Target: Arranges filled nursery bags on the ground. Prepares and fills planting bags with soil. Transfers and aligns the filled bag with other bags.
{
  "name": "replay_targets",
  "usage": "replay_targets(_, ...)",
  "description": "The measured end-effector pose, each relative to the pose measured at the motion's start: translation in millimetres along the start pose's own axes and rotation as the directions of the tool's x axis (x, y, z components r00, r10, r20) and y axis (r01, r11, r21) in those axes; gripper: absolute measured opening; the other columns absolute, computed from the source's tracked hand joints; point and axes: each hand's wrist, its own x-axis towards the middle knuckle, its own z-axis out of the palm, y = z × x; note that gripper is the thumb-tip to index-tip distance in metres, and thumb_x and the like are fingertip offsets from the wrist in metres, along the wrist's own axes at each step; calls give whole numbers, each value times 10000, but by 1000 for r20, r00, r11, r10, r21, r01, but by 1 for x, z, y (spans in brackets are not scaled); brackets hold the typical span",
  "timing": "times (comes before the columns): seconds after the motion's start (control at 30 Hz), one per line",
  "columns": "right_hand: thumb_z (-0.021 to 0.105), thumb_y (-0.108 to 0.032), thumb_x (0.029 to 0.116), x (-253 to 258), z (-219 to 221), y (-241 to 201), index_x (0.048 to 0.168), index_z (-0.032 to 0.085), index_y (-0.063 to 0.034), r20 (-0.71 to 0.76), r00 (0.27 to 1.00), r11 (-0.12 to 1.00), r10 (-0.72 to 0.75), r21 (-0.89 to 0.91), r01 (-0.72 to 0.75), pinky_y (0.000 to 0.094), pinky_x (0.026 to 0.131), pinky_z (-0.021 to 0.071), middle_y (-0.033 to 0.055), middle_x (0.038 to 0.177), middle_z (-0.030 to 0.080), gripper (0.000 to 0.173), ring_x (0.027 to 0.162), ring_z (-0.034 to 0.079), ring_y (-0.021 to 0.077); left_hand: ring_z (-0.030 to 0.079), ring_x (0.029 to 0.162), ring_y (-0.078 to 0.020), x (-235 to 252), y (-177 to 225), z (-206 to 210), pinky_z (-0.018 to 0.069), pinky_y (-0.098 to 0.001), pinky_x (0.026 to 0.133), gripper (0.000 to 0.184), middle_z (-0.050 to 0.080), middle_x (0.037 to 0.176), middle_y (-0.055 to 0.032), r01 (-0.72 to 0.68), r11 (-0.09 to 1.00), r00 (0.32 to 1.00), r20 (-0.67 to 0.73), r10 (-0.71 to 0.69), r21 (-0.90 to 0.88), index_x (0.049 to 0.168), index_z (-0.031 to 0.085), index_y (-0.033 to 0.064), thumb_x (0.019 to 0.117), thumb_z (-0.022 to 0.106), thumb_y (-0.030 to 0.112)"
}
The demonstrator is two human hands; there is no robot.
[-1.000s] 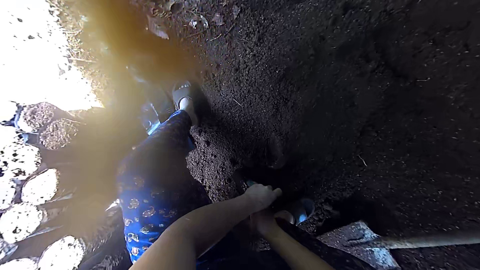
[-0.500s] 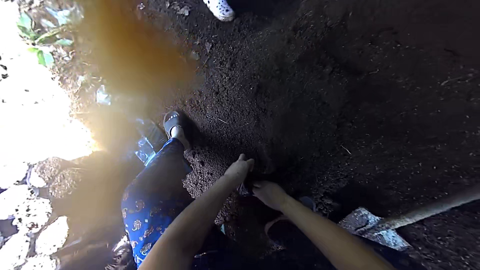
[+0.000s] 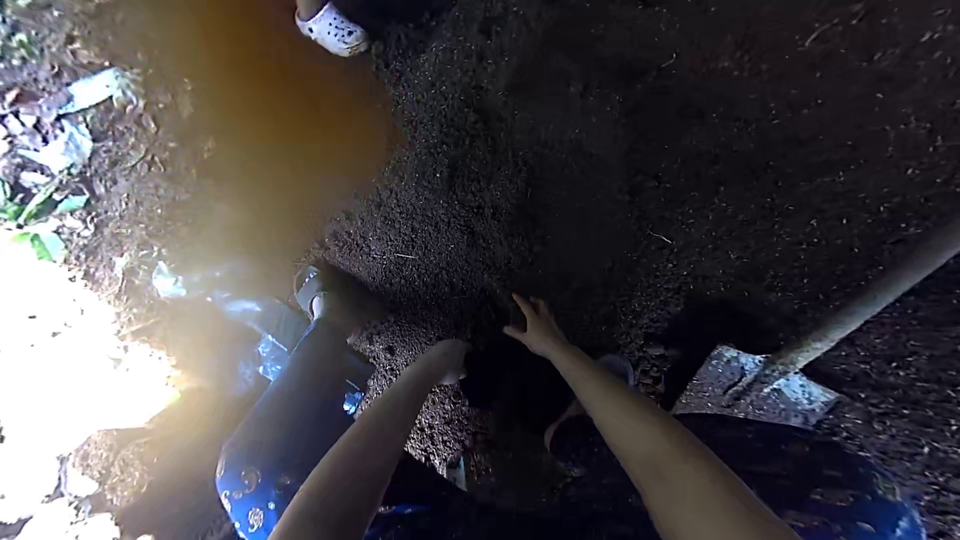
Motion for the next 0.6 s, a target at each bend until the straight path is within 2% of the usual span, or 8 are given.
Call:
replay_targets(0.03,738,-558,890,5,12,-1,1656,181,-296,31,997,997,68,32,-69,651,1122,392,237,1694,130,983,1483,302,507,528,1349,-430,-2,3,2,419,-634,1104,540,555,1440,-256,16,1000,1000,-6,-16,-11,1461,521,17,961,685,136)
replay_targets(0.1,765,-536,875,16,30,-5,1660,107,-327,1,989,987,149,68,-148,644,1108,410,227,1702,103,1045,1491,285,510,531,1354,-403,-5,8,5,428,-637,1095,504,552,1460,-216,25,1000,999,-31,-25,-6,1441,547,45,973,667,188)
replay_targets(0.2,691,-374,957,28,27,-3,1618,320,-234,-121,976,947,182,287,-142,585,1120,416,228,1614,344,771,1437,398,460,503,1403,-344,-12,13,2,437,-627,1087,523,457,1590,-95,46,998,998,-47,-44,42,1483,526,137,979,654,203)
replay_targets(0.23,680,-315,971,29,23,3,1587,377,-157,-130,973,865,190,491,-103,549,1132,417,223,1581,403,704,1427,431,411,498,1404,-357,-12,14,3,445,-626,1079,566,421,1614,-96,50,997,998,-34,-48,55,1512,490,157,971,660,150)
replay_targets(0.3,639,-244,999,30,14,18,1542,400,-130,-38,977,458,210,887,-63,526,1008,511,192,1501,494,604,1314,543,330,501,1392,-387,-7,11,6,444,-616,1090,547,427,1597,-146,36,997,999,12,-37,64,1487,524,133,958,654,78)
replay_targets(0.4,520,-331,1059,29,-4,32,1552,377,-246,148,985,-93,92,986,-140,586,906,576,199,1447,532,521,1194,627,392,545,1320,-432,-5,18,10,427,-641,1080,420,578,1410,-250,26,995,990,139,-40,99,1386,596,14,974,623,90)
replay_targets(0.47,470,-337,1071,29,-13,31,1578,312,-309,149,988,-229,48,964,-134,571,909,573,214,1458,508,532,1177,630,410,561,1304,-417,-12,29,8,432,-631,1077,372,596,1387,-241,15,997,988,152,-26,76,1353,611,-1,1005,607,130)
replay_targets(0.6,478,-390,1066,31,-1,23,1566,324,-327,203,978,-325,58,930,-173,558,904,571,215,1444,523,526,1157,638,405,539,1357,-357,-60,53,1,427,-568,1109,328,497,1545,-162,85,994,989,115,-92,61,1330,625,1,1043,533,130)
